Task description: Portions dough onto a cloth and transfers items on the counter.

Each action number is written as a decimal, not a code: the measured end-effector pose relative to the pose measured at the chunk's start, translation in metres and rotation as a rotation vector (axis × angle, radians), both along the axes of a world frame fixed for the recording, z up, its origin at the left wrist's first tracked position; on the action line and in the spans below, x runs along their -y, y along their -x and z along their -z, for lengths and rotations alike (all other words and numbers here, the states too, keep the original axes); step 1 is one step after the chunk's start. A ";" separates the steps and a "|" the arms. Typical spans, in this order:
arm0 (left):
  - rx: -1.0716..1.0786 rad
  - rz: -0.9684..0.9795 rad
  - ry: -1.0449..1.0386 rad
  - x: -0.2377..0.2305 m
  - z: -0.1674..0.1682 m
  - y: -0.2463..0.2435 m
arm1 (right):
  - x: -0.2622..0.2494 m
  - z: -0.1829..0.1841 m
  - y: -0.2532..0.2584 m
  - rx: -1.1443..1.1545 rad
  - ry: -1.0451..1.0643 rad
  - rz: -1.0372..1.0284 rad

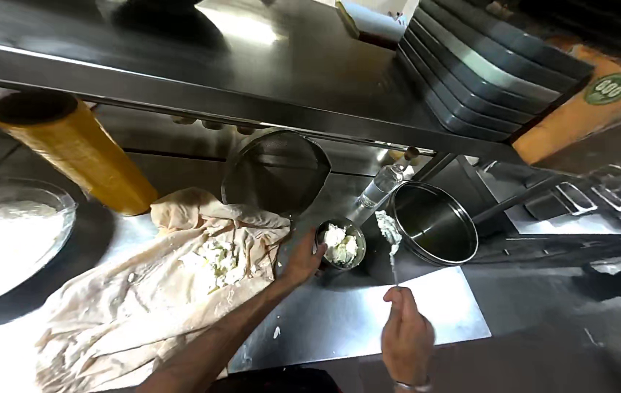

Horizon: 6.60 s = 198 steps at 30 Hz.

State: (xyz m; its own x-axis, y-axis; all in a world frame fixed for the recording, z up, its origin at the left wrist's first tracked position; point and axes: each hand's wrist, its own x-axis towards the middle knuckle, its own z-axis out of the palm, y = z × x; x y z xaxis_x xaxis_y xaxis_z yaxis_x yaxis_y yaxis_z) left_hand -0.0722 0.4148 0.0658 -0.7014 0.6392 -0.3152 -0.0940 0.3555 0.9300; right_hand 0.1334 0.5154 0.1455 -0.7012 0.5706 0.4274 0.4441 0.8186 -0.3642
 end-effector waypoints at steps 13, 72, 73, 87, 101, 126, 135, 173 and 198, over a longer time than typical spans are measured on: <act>0.192 -0.110 -0.253 0.034 0.007 -0.040 | -0.032 0.051 -0.008 0.293 0.236 -0.243; -0.545 -0.538 -0.219 0.238 -0.089 0.114 | 0.154 0.140 0.131 0.371 0.555 -0.373; -0.549 -0.528 -0.216 0.234 -0.091 0.112 | 0.158 0.141 0.128 0.374 0.573 -0.383; -0.502 -0.432 -0.245 0.166 -0.099 0.118 | 0.169 0.155 0.103 0.383 0.816 -0.469; -0.371 -0.291 -0.339 0.139 -0.114 0.075 | 0.150 0.133 0.105 0.517 0.895 -0.488; -0.411 -0.626 0.152 0.332 -0.032 0.142 | 0.158 0.142 0.096 0.343 1.741 -0.411; -0.349 -0.781 0.146 0.353 0.058 0.048 | 0.146 0.113 0.096 0.353 1.447 -0.485; 0.573 -1.078 -0.275 0.365 0.069 -0.036 | 0.078 0.030 0.027 0.189 0.051 -0.016; 0.565 -0.744 -0.188 0.382 0.076 -0.013 | 0.204 0.121 0.087 0.624 0.525 -0.391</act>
